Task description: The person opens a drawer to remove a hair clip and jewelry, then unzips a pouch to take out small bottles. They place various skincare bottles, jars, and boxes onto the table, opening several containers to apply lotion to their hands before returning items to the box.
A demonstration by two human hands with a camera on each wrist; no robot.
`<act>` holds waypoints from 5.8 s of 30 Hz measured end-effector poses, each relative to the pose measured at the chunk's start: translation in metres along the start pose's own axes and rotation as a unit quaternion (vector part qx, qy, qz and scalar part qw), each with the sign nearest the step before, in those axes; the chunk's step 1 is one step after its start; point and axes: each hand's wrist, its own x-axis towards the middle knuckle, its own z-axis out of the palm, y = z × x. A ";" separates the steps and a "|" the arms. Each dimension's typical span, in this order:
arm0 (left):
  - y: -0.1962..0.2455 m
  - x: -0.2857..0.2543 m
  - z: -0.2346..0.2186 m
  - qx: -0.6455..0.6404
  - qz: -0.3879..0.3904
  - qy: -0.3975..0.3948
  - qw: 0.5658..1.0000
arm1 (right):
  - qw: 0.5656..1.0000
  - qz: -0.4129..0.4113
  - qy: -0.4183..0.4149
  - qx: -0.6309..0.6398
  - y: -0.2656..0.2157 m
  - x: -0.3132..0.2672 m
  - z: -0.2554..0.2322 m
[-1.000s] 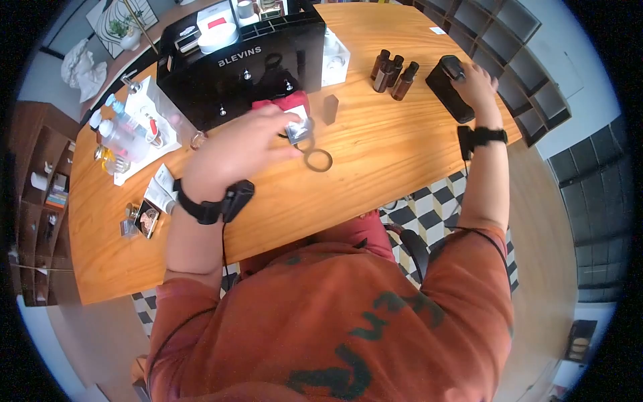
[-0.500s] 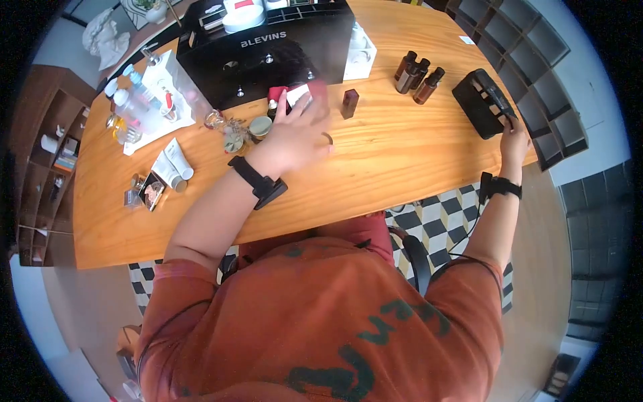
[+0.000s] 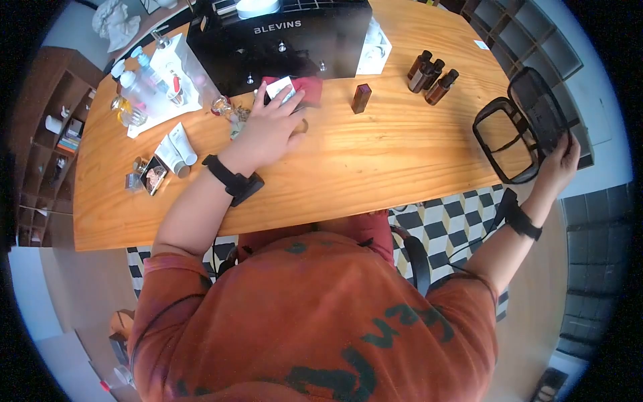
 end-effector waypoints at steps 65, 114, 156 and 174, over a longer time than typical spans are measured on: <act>0.001 -0.038 -0.015 -0.575 -0.176 0.262 0.755 | 0.856 0.090 -0.082 0.503 -0.165 -0.093 0.131; -0.003 -0.037 -0.010 -0.546 -0.154 0.272 0.777 | 0.966 -0.047 -0.233 0.100 -0.121 -0.058 0.171; -0.004 -0.039 -0.009 -0.521 -0.157 0.279 0.791 | 0.786 -0.319 -0.484 0.215 -0.288 -0.153 0.077; -0.003 -0.036 -0.011 -0.519 -0.138 0.290 0.792 | 0.943 -0.074 -0.250 0.205 -0.223 -0.079 0.106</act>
